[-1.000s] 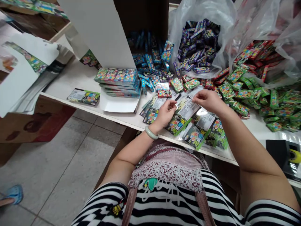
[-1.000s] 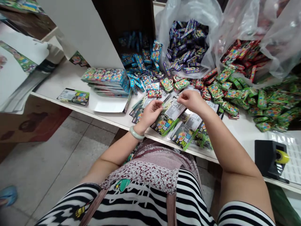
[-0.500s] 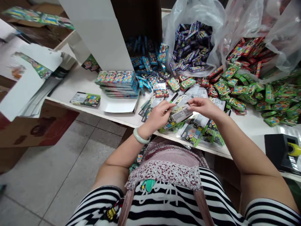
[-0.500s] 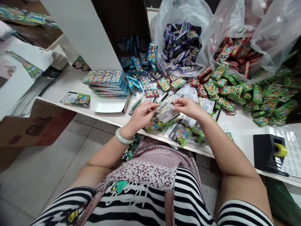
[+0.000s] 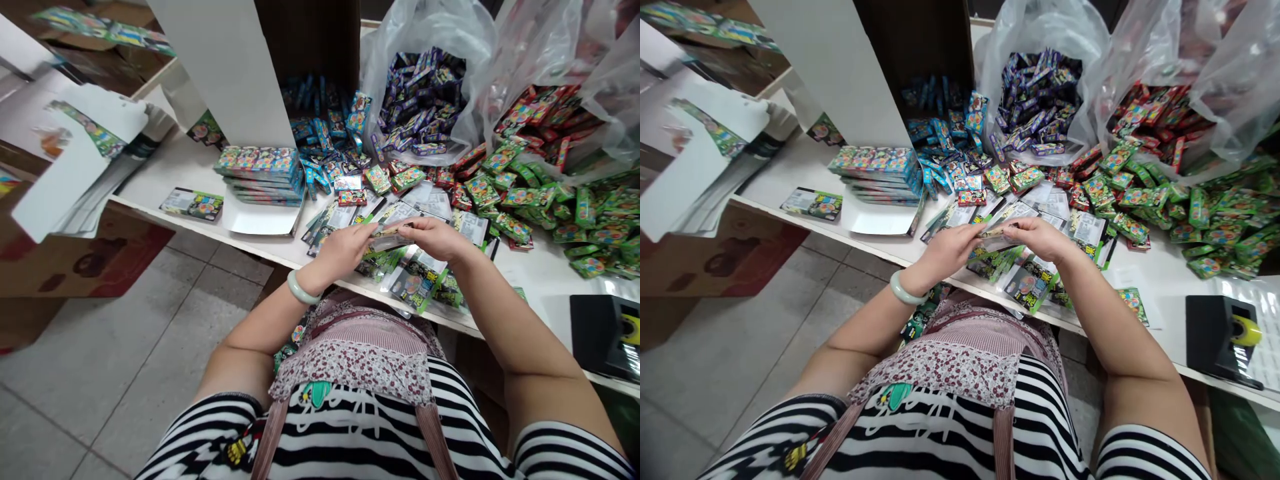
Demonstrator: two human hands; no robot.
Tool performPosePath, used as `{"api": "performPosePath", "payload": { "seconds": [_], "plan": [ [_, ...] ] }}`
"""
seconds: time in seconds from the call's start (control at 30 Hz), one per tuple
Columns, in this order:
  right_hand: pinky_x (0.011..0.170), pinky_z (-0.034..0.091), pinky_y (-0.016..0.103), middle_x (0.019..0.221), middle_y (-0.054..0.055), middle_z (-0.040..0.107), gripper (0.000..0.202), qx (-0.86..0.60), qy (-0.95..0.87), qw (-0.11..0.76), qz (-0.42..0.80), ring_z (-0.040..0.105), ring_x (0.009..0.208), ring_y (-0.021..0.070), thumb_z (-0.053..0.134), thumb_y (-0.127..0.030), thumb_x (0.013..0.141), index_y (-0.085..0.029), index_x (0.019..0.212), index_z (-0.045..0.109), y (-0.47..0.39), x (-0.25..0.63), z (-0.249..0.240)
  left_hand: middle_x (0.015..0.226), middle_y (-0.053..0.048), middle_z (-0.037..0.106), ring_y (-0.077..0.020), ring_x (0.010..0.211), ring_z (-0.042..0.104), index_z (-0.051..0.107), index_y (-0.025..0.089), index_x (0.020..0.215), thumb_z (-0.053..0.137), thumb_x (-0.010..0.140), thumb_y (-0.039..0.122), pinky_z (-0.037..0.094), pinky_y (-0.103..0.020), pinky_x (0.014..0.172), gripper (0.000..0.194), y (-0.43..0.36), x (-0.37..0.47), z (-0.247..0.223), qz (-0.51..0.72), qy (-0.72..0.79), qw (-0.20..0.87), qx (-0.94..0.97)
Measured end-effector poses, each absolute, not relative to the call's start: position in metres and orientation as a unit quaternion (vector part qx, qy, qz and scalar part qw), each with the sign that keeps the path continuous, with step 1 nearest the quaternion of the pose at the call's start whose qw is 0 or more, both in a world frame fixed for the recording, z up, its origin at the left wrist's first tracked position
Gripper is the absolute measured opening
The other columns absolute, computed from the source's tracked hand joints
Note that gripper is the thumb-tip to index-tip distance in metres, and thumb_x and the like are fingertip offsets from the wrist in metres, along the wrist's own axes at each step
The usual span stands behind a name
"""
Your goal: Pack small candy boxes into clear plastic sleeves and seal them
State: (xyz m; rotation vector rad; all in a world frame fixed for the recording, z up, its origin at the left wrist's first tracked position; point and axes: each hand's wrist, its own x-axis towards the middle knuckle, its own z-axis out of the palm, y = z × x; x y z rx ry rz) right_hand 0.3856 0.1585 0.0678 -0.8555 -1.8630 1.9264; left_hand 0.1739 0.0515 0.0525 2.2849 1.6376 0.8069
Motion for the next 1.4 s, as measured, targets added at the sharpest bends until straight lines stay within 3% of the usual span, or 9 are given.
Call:
{"api": "performPosePath", "payload": {
  "seconds": [0.13, 0.23, 0.33, 0.53, 0.7, 0.83, 1.03, 1.17, 1.4],
  "plan": [
    [0.090, 0.053, 0.044, 0.091, 0.006, 0.072, 0.039, -0.350, -0.721, 0.235, 0.549, 0.066, 0.094, 0.0276, 0.067, -0.060, 0.080, -0.022, 0.088, 0.075, 0.151, 0.383, 0.075, 0.114, -0.011, 0.075, -0.0208, 0.099, 0.072, 0.068, 0.020, 0.124, 0.053, 0.096, 0.027, 0.057, -0.037, 0.089, 0.032, 0.053, 0.167, 0.043, 0.365, 0.569, 0.158, 0.719],
    [0.103, 0.046, 0.049, 0.122, 0.011, 0.065, 0.042, -0.407, -0.716, 0.398, 0.404, 0.056, 0.123, 0.0319, 0.064, -0.055, 0.086, -0.024, 0.113, 0.068, 0.138, 0.384, 0.073, 0.116, -0.009, 0.076, -0.0214, 0.102, 0.072, 0.072, 0.020, 0.119, 0.061, 0.091, 0.031, 0.056, -0.038, 0.095, 0.032, 0.053, 0.162, 0.039, 0.462, 0.601, 0.208, 0.619],
    [0.105, 0.045, 0.049, 0.136, 0.012, 0.058, 0.062, -0.405, -0.680, 0.382, 0.477, 0.048, 0.133, 0.0309, 0.067, -0.059, 0.082, -0.029, 0.135, 0.053, 0.120, 0.380, 0.061, 0.116, -0.008, 0.076, -0.0215, 0.105, 0.071, 0.074, 0.020, 0.114, 0.068, 0.085, 0.035, 0.055, -0.039, 0.099, 0.033, 0.054, 0.164, 0.034, 0.535, 0.602, 0.269, 0.529],
    [0.089, 0.053, 0.041, 0.091, 0.002, 0.069, 0.053, -0.388, -0.577, 0.304, 0.652, 0.064, 0.093, 0.0244, 0.074, -0.067, 0.065, -0.025, 0.095, 0.061, 0.107, 0.364, 0.034, 0.098, -0.006, 0.077, -0.0189, 0.090, 0.072, 0.073, 0.019, 0.098, 0.075, 0.078, 0.047, 0.059, -0.034, 0.082, 0.035, 0.064, 0.178, 0.023, 0.578, 0.505, 0.522, 0.372],
    [0.058, 0.042, 0.028, 0.060, -0.007, 0.041, 0.049, -0.457, -0.527, 0.350, 0.625, 0.044, 0.058, 0.0131, 0.077, -0.063, 0.061, -0.026, 0.073, 0.047, 0.121, 0.375, 0.027, 0.098, -0.006, 0.075, -0.0172, 0.088, 0.071, 0.071, 0.019, 0.105, 0.083, 0.070, 0.040, 0.059, -0.028, 0.074, 0.043, 0.048, 0.176, 0.016, 0.507, 0.464, 0.615, 0.386],
    [0.057, 0.040, 0.027, 0.063, -0.007, 0.043, 0.047, -0.424, -0.547, 0.305, 0.655, 0.042, 0.058, 0.0122, 0.079, -0.058, 0.061, -0.026, 0.077, 0.048, 0.116, 0.380, 0.024, 0.093, -0.006, 0.075, -0.0148, 0.072, 0.068, 0.071, 0.018, 0.102, 0.081, 0.072, 0.045, 0.057, -0.025, 0.057, 0.042, 0.024, 0.179, 0.006, 0.488, 0.484, 0.634, 0.356],
    [0.053, 0.040, 0.027, 0.058, -0.009, 0.045, 0.044, -0.419, -0.572, 0.222, 0.670, 0.044, 0.052, 0.0110, 0.079, -0.058, 0.065, -0.024, 0.079, 0.054, 0.096, 0.394, 0.021, 0.103, -0.007, 0.074, -0.0176, 0.089, 0.071, 0.066, 0.020, 0.114, 0.079, 0.076, 0.045, 0.058, -0.029, 0.073, 0.047, 0.029, 0.184, 0.003, 0.503, 0.458, 0.643, 0.352],
    [0.056, 0.048, 0.029, 0.070, -0.004, 0.063, 0.045, -0.383, -0.582, 0.157, 0.700, 0.057, 0.060, 0.0145, 0.080, -0.056, 0.068, -0.024, 0.094, 0.062, 0.083, 0.412, 0.021, 0.108, -0.006, 0.072, -0.0142, 0.088, 0.069, 0.061, 0.023, 0.120, 0.076, 0.080, 0.043, 0.056, -0.025, 0.070, 0.047, 0.048, 0.189, 0.007, 0.588, 0.470, 0.568, 0.333],
    [0.059, 0.057, 0.032, 0.083, -0.003, 0.067, 0.072, -0.419, -0.574, 0.402, 0.578, 0.066, 0.068, 0.0179, 0.082, -0.043, 0.075, -0.034, 0.135, 0.043, 0.079, 0.422, 0.040, 0.107, -0.005, 0.068, -0.0140, 0.085, 0.066, 0.053, 0.031, 0.137, 0.075, 0.081, 0.039, 0.055, -0.023, 0.065, 0.061, 0.034, 0.203, 0.010, 0.565, 0.408, 0.586, 0.414]
  ]
}}
